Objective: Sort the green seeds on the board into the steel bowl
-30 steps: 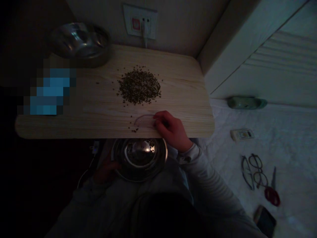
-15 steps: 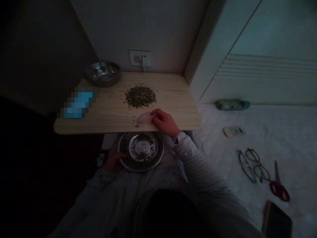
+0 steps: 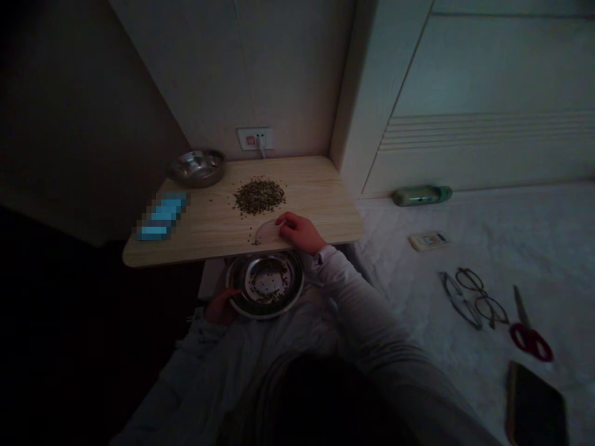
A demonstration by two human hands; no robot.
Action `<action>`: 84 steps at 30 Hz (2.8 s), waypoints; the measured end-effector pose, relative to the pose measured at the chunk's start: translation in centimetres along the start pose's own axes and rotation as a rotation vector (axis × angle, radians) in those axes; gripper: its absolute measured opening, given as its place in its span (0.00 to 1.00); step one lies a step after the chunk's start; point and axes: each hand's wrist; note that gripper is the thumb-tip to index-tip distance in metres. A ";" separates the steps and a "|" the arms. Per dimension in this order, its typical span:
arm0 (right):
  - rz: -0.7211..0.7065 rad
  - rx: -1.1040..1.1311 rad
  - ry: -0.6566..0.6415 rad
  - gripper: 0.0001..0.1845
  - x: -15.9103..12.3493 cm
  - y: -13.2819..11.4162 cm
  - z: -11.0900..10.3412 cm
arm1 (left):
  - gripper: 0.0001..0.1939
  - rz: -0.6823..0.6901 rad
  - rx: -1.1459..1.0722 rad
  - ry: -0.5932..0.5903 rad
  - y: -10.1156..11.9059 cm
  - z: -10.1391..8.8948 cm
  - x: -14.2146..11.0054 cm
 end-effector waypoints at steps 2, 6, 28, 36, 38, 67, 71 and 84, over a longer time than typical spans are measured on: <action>0.000 0.001 -0.012 0.11 0.0 -0.1 0.0 | 0.17 0.007 -0.019 0.012 -0.1 0.1 0.1; 0.003 -0.014 -0.023 0.12 0.1 0.0 0.1 | 0.11 -0.023 -0.021 0.034 0.0 0.1 0.1; 0.000 -0.007 0.013 0.12 0.3 0.4 0.1 | 0.06 -0.014 -0.052 0.026 0.0 0.2 0.3; 0.023 0.052 0.007 0.12 -0.9 -0.1 0.5 | 0.17 -0.013 -0.048 0.037 0.0 0.2 0.1; 0.038 0.088 0.038 0.12 -1.7 -0.2 0.8 | 0.15 -0.025 -0.052 0.029 -0.1 0.0 0.2; 0.068 -0.167 0.192 0.13 -3.1 -0.4 0.6 | 0.10 -0.010 -0.026 -0.006 -0.5 -0.4 0.5; 0.078 -0.150 0.216 0.13 -3.0 -0.3 0.6 | 0.14 0.011 -0.044 -0.015 -0.4 -0.3 0.4; 0.110 -0.021 0.261 0.12 -3.3 -0.2 0.0 | 0.18 -0.015 -0.043 -0.007 -0.6 -0.5 0.5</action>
Point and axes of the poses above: each hand's wrist, its own x-axis towards the middle knuckle, its own z-axis out of the palm, y = z × x, and after that the axes turned 2 degrees about -y, right-handed
